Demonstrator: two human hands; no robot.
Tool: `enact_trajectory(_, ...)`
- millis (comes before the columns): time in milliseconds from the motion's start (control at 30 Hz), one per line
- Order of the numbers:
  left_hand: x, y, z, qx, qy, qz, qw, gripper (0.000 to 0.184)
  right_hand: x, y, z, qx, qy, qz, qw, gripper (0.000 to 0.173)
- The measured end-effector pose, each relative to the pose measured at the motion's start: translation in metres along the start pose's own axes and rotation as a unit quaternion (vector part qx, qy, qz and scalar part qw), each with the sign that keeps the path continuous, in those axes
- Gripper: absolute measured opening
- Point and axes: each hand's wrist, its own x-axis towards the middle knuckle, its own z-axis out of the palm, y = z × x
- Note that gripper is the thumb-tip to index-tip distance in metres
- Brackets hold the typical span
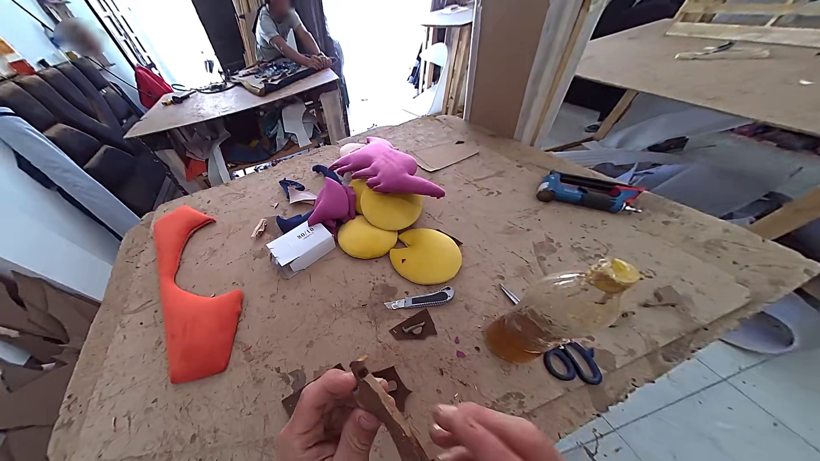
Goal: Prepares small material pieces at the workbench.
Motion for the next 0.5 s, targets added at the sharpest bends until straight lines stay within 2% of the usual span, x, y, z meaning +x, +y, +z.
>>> enact_trajectory(100,-0.003,-0.001,-0.001,0.028,-0.039,0.010,0.999,0.030,0.006,-0.002,0.006,-0.061,-0.046,-0.017,0.997,0.066)
enact_trajectory(267,-0.003,0.003,-0.001,0.050,-0.098,0.038,0.993,0.028,0.018,-0.002,0.005,-0.100,-0.052,-0.017,0.994,0.066)
enact_trajectory(500,-0.003,0.003,0.002,0.045,-0.074,0.049,0.995,0.028,0.018,0.000,0.005,-0.060,-0.061,-0.006,0.996,0.067)
